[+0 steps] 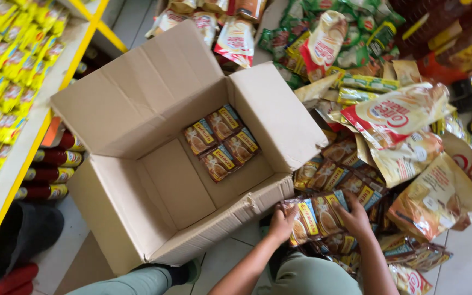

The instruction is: The person packs individual drink sachets from a floor pile into cardboard boxes.

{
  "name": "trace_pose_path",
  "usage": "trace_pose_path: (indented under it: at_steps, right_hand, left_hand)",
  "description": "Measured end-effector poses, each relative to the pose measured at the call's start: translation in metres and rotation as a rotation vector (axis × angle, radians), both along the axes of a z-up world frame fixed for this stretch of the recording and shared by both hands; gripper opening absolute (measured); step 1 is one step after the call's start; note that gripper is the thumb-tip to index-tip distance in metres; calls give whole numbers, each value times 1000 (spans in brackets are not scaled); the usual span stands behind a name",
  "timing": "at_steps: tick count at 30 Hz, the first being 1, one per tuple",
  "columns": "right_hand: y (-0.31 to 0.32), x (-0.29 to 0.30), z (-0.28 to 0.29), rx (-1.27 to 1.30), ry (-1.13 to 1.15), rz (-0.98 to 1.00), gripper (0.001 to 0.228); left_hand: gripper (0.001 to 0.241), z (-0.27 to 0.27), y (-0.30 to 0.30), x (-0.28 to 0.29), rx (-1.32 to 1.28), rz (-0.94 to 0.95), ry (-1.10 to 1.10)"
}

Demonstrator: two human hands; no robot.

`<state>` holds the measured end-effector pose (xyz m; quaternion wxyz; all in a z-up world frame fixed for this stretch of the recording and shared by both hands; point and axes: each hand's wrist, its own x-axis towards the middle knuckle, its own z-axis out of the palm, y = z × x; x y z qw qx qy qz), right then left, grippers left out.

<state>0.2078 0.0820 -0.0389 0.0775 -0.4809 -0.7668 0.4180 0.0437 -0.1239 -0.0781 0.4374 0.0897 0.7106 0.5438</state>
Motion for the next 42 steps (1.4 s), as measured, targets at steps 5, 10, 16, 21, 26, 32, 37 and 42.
trace_pose_path:
  at_steps: [5,10,16,21,26,32,37,42]
  right_hand:
    - [-23,6,88,-89,62,-84,52]
    - [-25,-10,197,136,112,30,33]
    - [-33,-160,290,74,236,16,28]
    - [1,-287,209,157,-49,383,31]
    - [19,-361,42,134,-377,636,44]
    - [58,-341,-222,272,-874,1341,34]
    - [15,-340,-208,21,-811,876,38]
    - [0,-346,-212,18,-946,815,37]
  left_hand:
    - [61,87,-11,-16,84,-133,80]
    - [71,204,-25,-71,358,-209,-19]
    - [75,255,-38,-188,515,-82,-49]
    - [67,155,-56,-269,277,114,-63]
    - [59,26,-90,-262,176,193,-280]
    - [77,-41,-110,-250,-258,73,-539]
    - [81,-138,-105,-234,-262,50,-430]
    - [74,-191,-96,-220,-313,28,-253]
